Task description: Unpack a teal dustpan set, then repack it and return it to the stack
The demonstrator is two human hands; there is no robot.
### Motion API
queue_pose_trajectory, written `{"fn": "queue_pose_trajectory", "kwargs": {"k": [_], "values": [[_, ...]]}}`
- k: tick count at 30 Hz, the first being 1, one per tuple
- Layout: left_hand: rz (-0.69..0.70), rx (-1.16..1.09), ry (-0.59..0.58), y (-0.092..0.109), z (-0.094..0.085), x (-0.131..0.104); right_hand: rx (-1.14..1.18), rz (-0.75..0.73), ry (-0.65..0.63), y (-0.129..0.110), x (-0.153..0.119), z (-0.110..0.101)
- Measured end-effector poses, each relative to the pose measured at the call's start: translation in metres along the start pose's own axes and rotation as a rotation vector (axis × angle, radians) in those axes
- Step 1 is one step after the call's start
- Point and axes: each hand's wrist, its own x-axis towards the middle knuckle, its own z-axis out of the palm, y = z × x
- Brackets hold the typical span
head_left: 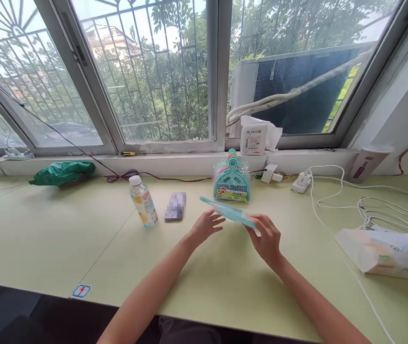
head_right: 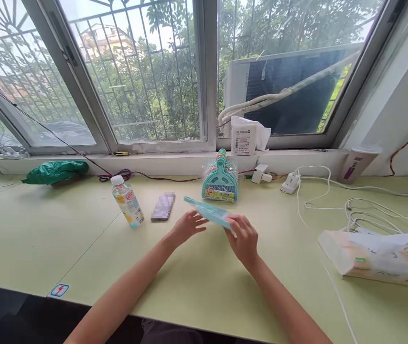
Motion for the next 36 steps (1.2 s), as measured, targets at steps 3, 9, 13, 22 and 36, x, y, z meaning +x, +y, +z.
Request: {"fn": "queue_pose_trajectory", "kwargs": {"k": [3, 9, 13, 22, 36], "values": [[-0.022, -0.202, -0.316, -0.001, 0.008, -0.018, -0.096, -0.255, -0.076, 0.004, -0.012, -0.002], [0.036, -0.172, -0.066, -0.002, 0.010, -0.016, -0.032, -0.338, -0.372, 0.002, -0.016, -0.001], [-0.028, -0.072, -0.017, -0.008, -0.003, -0.006, 0.052, -0.367, -0.484, -0.003, -0.020, 0.003], [0.163, 0.010, 0.205, -0.004, -0.026, 0.004, -0.156, -0.214, -0.307, 0.014, -0.017, 0.009], [0.181, 0.069, 0.168, -0.003, -0.032, 0.008, 0.749, 0.774, -0.254, 0.023, -0.007, 0.025]]}}
